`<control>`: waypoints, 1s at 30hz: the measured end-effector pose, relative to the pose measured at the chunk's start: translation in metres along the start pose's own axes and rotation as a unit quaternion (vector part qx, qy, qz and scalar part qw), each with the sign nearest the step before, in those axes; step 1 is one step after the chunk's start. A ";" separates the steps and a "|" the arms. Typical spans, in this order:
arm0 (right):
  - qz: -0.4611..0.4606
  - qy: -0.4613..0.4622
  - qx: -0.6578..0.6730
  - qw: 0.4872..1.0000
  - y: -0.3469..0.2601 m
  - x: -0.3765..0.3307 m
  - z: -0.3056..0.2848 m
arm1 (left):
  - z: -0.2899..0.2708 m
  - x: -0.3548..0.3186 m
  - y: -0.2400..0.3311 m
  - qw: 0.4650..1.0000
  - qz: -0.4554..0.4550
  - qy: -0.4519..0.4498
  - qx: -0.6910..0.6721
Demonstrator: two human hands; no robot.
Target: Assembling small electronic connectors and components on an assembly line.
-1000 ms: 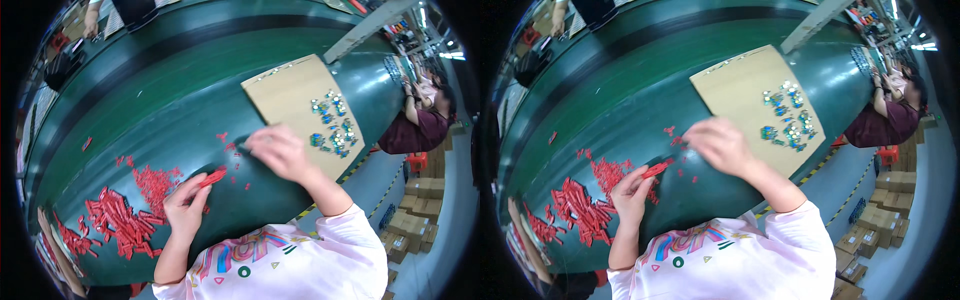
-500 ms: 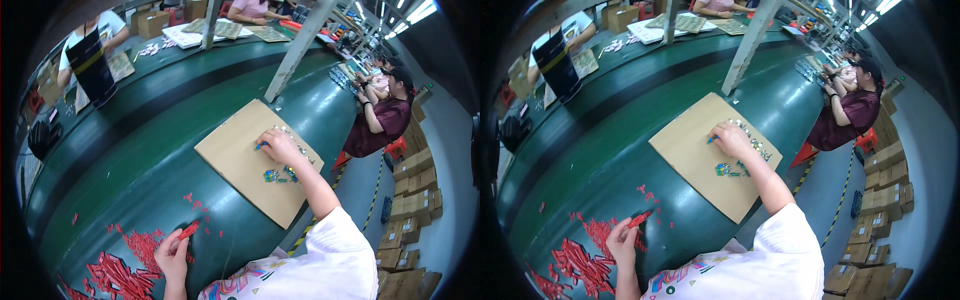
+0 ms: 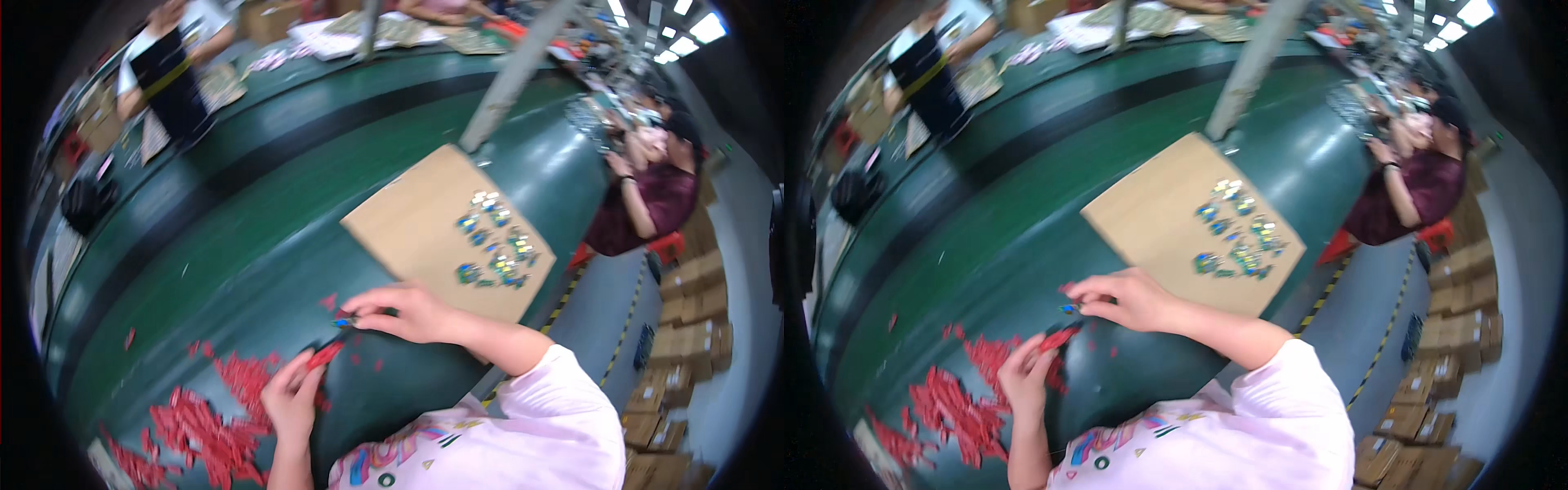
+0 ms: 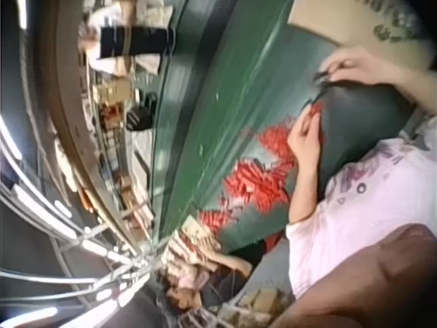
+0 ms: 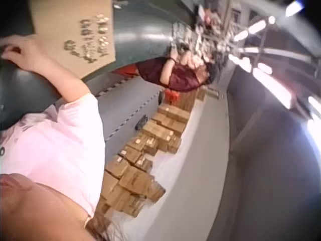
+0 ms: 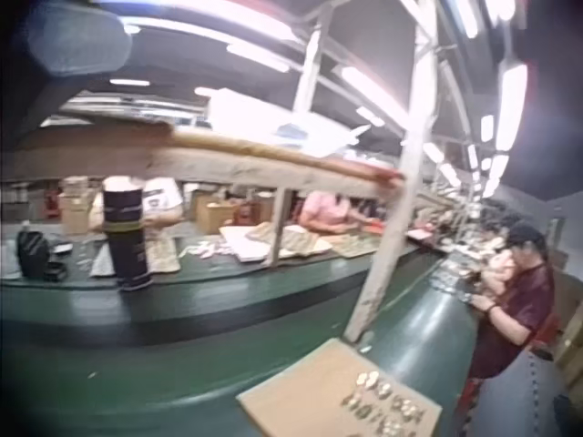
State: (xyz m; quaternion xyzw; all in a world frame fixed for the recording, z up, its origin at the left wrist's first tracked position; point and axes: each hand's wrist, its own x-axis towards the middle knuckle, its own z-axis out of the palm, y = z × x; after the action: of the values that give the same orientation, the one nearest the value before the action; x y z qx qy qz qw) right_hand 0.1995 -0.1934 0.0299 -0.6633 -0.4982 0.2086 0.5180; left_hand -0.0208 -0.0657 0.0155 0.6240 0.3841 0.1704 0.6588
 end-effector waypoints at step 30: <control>0.167 -0.090 0.213 0.959 0.004 -0.008 0.057 | 0.002 0.006 -0.017 0.991 0.053 -0.036 -0.120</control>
State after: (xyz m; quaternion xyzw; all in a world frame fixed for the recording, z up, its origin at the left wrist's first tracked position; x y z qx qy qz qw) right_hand 0.1525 -0.1727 0.0026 -0.5903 -0.3688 0.4520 0.5579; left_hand -0.0200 -0.0656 -0.0025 0.5658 0.3037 0.2273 0.7321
